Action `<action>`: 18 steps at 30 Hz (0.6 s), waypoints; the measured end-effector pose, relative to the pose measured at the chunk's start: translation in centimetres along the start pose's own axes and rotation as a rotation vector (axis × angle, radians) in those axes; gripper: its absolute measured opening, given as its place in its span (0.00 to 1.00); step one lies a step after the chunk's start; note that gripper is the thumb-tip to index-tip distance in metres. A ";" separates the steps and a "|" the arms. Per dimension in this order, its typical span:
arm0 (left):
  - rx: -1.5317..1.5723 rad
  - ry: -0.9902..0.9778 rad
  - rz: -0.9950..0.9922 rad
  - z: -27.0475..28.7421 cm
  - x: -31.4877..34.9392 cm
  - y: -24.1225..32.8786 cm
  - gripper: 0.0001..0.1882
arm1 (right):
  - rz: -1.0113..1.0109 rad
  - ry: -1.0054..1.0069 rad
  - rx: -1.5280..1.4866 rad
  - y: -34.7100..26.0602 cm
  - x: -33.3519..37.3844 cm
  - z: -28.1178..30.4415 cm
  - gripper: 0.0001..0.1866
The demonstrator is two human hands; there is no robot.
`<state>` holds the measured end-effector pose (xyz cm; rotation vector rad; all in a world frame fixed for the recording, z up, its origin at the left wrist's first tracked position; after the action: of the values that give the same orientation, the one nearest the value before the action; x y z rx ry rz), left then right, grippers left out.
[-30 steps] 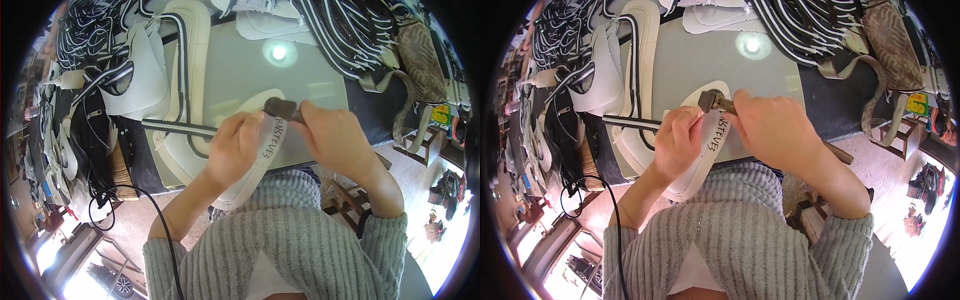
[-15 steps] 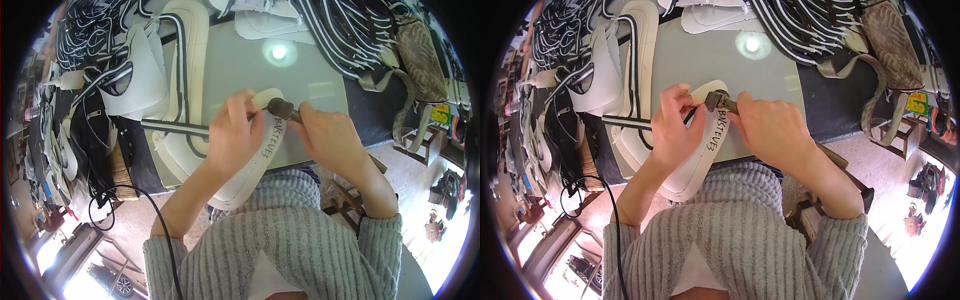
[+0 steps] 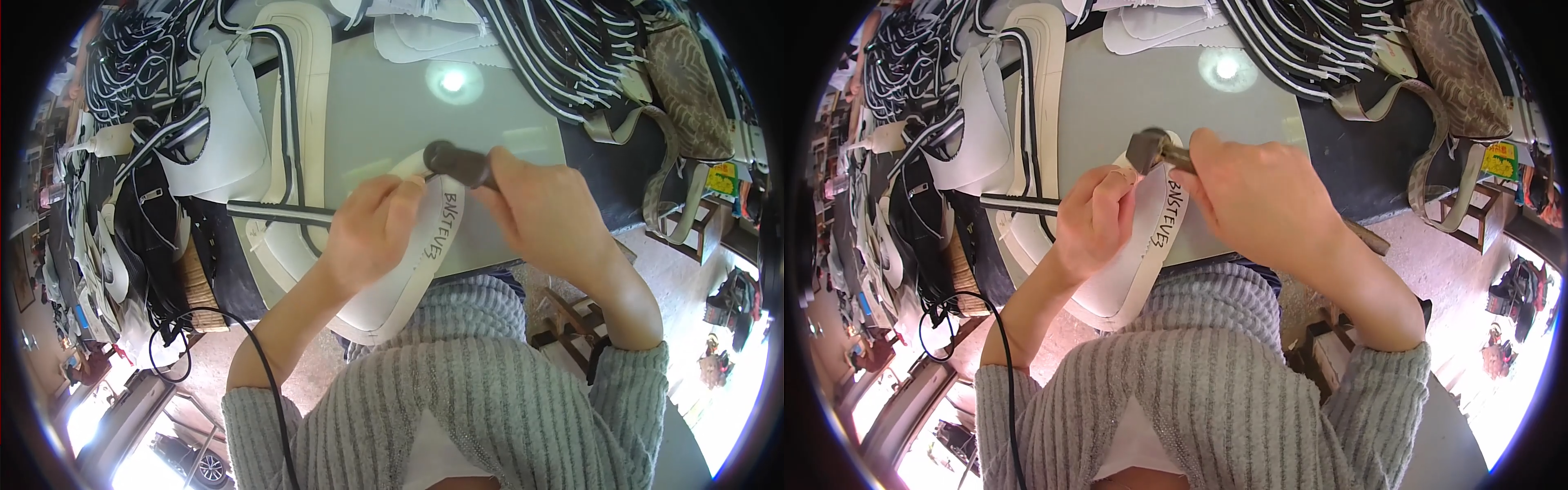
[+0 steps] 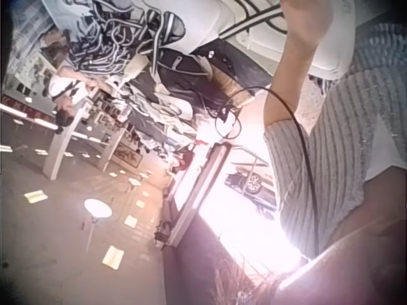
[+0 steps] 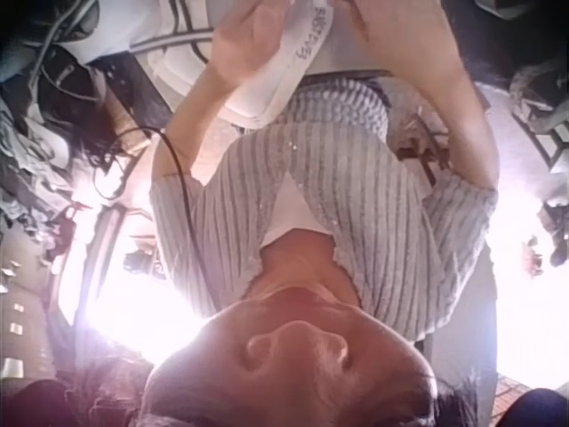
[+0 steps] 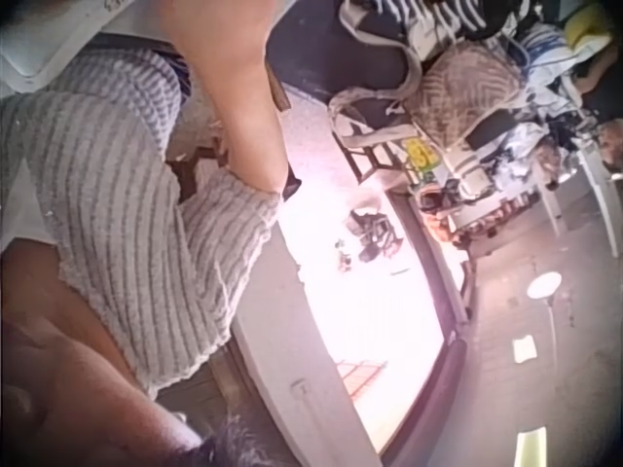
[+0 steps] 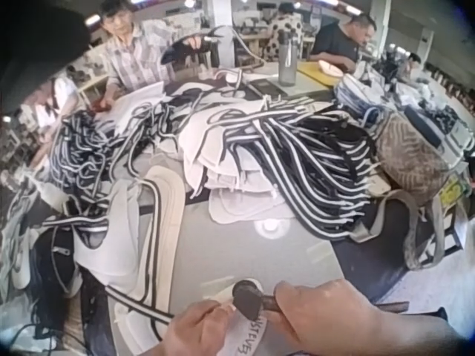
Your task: The recorder is using a hammer to flatten and shape shoe upper components against a plastic template on a workbench.
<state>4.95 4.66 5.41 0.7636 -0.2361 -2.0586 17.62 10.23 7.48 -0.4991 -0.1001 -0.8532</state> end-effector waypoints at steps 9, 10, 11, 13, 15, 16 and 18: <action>0.032 0.051 0.018 0.4 0.2 -0.1 0.17 | 0.003 -0.074 0.080 -0.4 -0.2 -0.9 0.16; 0.034 0.037 0.020 0.2 0.2 -0.2 0.18 | 0.000 -0.121 0.077 -0.2 -0.3 -1.6 0.16; 0.036 0.022 0.022 0.0 0.2 -0.3 0.18 | -0.004 -0.117 0.078 -0.1 -0.3 -1.5 0.16; 0.112 0.060 0.128 -0.1 0.7 -0.8 0.18 | -0.063 -0.185 0.036 -0.1 -0.4 -1.7 0.15; 0.191 0.099 0.231 0.2 1.2 -1.3 0.19 | -0.055 -0.181 0.033 -0.1 -0.3 -1.9 0.15; 0.270 0.086 0.302 0.2 1.4 -1.6 0.19 | -0.049 -0.176 0.032 0.0 -0.2 -2.0 0.15; 0.347 0.074 0.375 -0.2 1.7 -2.0 0.20 | -0.050 -0.157 0.023 0.1 -0.2 -2.0 0.16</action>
<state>2.99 4.48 3.61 0.9233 -0.6556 -1.6492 17.34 9.43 5.61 -0.5429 -0.2669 -0.8605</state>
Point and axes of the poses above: each hand's wrist, its own x-axis away from the middle knuckle, its own z-axis out of the back of the hand, y = z × x, the point moved 9 cm from there along -x, towards the middle knuckle, and after that the axes turned 8 degrees about -y, right-handed, at the moved point
